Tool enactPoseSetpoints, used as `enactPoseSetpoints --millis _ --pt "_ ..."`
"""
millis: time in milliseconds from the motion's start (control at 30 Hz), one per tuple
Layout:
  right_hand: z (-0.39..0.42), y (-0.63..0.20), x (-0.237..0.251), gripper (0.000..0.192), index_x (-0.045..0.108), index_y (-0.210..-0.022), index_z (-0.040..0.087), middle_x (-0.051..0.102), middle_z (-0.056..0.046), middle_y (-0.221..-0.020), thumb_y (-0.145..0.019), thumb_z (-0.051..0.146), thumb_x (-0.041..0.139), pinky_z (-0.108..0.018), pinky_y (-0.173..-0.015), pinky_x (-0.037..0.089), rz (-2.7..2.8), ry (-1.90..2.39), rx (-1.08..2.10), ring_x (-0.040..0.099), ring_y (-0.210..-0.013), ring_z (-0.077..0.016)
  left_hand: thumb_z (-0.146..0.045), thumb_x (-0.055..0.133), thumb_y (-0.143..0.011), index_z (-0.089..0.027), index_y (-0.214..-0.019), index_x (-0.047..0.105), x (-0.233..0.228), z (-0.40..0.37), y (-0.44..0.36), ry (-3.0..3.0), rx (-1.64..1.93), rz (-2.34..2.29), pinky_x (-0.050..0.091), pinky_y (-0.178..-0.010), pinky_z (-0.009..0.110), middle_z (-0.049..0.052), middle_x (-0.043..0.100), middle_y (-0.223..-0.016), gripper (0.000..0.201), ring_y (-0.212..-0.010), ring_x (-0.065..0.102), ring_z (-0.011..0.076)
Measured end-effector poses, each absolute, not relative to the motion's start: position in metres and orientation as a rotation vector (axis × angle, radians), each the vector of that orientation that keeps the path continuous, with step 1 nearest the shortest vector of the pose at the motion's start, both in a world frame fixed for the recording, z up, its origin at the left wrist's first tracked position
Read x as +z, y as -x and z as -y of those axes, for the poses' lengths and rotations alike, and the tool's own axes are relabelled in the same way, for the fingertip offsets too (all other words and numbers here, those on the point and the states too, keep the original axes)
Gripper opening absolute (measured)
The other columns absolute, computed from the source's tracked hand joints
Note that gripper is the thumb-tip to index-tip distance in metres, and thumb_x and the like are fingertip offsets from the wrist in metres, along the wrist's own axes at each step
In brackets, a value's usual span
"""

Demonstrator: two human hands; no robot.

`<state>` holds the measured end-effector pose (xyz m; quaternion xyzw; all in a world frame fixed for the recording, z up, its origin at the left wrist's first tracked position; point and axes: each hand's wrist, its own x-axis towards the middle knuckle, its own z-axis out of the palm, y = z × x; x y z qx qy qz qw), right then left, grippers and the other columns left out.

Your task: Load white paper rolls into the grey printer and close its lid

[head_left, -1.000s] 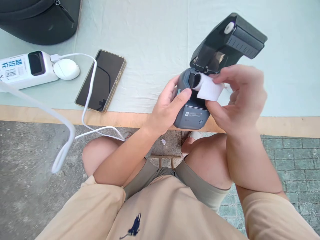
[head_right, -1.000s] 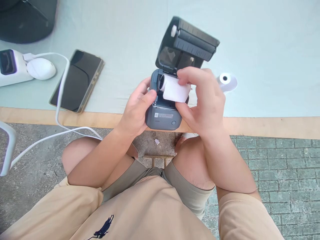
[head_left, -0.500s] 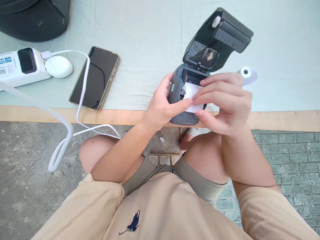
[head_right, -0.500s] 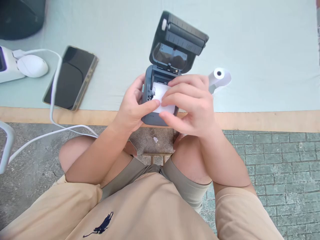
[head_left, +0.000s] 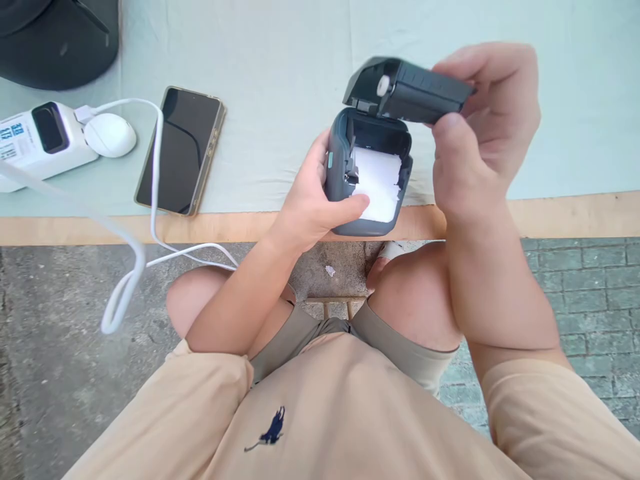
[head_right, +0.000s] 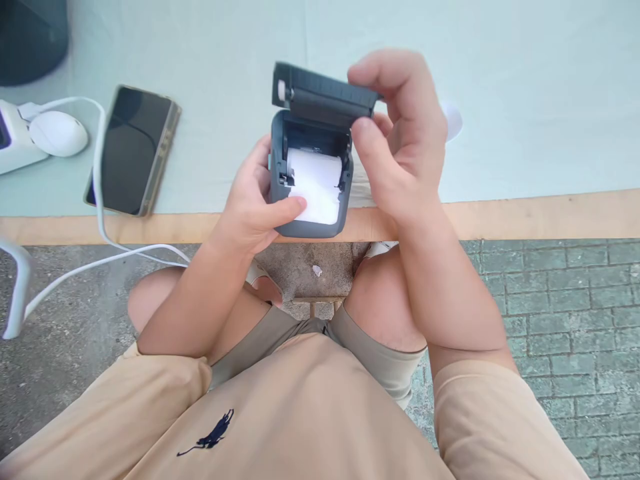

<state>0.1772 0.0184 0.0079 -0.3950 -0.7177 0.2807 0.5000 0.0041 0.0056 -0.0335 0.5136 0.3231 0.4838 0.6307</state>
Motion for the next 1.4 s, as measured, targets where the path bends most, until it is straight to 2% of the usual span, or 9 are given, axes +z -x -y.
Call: enactPoseSetpoints --millis 100,200,300,500,667,800,900,1233,1400 --pt "-0.021 -0.184 0.006 0.027 0.055 -0.097 0.023 0.047 -0.001 -0.098 -0.076 0.04 0.056 -0.031 -0.088 0.045 1.768 0.831 0.647 0.048 -0.104 -0.0117 -0.026 0.068 -0.051 -0.022 -0.114 0.039 -0.036 -0.007 -0.003 -1.162 1.102 -0.724 0.05 -0.066 0.026 0.002 0.052 -0.093 0.07 -0.077 0.055 0.0119" --pt "-0.02 -0.19 0.005 0.023 0.058 -0.092 0.024 0.048 -0.004 -0.099 -0.071 0.032 0.06 -0.037 -0.09 0.047 1.891 0.828 0.644 0.049 -0.1 -0.0143 -0.025 0.07 -0.052 -0.022 -0.113 0.041 -0.036 -0.008 -0.002 -1.143 1.089 -0.718 0.05 -0.068 0.025 0.003 0.054 -0.099 0.068 -0.081 0.057 0.0129" --pt "-0.017 -0.193 0.004 0.02 0.059 -0.089 0.025 0.047 -0.006 -0.098 -0.068 0.027 0.061 -0.04 -0.096 0.046 1.96 0.859 0.619 0.048 -0.101 -0.016 -0.026 0.071 -0.054 -0.021 -0.114 0.041 -0.033 -0.008 -0.001 -1.143 1.071 -0.717 0.052 -0.076 0.029 0.005 0.055 -0.109 0.068 -0.095 0.059 0.0181" --pt "-0.012 -0.196 0.002 0.021 0.06 -0.09 0.027 0.047 -0.006 -0.099 -0.07 0.034 0.06 -0.04 -0.101 0.044 1.993 0.894 0.657 0.047 -0.102 -0.0157 -0.029 0.074 -0.054 -0.02 -0.119 0.039 -0.033 -0.008 -0.001 -1.147 1.059 -0.68 0.05 -0.095 0.037 0.008 0.051 -0.124 0.075 -0.115 0.053 0.0249" --pt "-0.008 -0.19 0.006 0.031 0.051 -0.107 0.025 0.046 -0.004 -0.11 -0.08 0.041 0.052 -0.03 -0.086 0.049 1.792 0.996 0.866 0.049 -0.102 -0.0109 -0.034 0.078 -0.05 -0.022 -0.122 0.037 -0.031 -0.008 0.0 -1.156 1.057 -0.647 0.048 -0.098 0.04 0.008 0.049 -0.126 0.084 -0.118 0.051 0.0283" --pt "-0.004 -0.182 0.008 0.047 0.032 -0.124 0.024 0.046 -0.001 -0.111 -0.083 0.039 0.05 -0.022 -0.076 0.049 1.759 0.955 1.251 0.051 -0.084 -0.003 -0.045 0.068 -0.066 -0.022 -0.117 0.041 -0.024 -0.005 0.0 -1.117 1.052 -0.595 0.052 -0.092 0.036 0.007 0.054 -0.118 0.063 -0.117 0.054 0.0258" --pt "-0.003 -0.178 0.006 0.052 0.028 -0.124 0.028 0.045 -0.001 -0.115 -0.08 0.04 0.053 -0.021 -0.074 0.051 1.749 0.909 1.351 0.053 -0.082 -0.0033 -0.049 0.062 -0.074 -0.021 -0.111 0.045 -0.023 -0.003 -0.003 -1.104 1.082 -0.654 0.053 -0.085 0.034 0.006 0.057 -0.106 0.049 -0.11 0.058 0.0234" --pt "-0.002 -0.176 -0.003 0.056 0.027 -0.125 0.03 0.048 -0.002 -0.113 -0.078 0.044 0.054 -0.024 -0.072 0.05 1.749 0.947 1.273 0.053 -0.081 -0.0062 -0.056 0.06 -0.072 -0.024 -0.111 0.044 -0.024 -0.002 -0.002 -1.146 1.047 -0.698 0.053 -0.089 0.033 0.004 0.056 -0.112 0.053 -0.111 0.058 0.0208" --pt "-0.002 -0.176 -0.003 0.054 0.029 -0.124 0.028 0.047 -0.003 -0.114 -0.078 0.042 0.054 -0.023 -0.071 0.048 1.762 0.953 1.22 0.051 -0.083 -0.0064 -0.049 0.06 -0.075 -0.023 -0.112 0.045 -0.025 -0.004 -0.002 -1.134 1.043 -0.66 0.052 -0.089 0.034 0.004 0.056 -0.112 0.047 -0.11 0.057 0.0203"
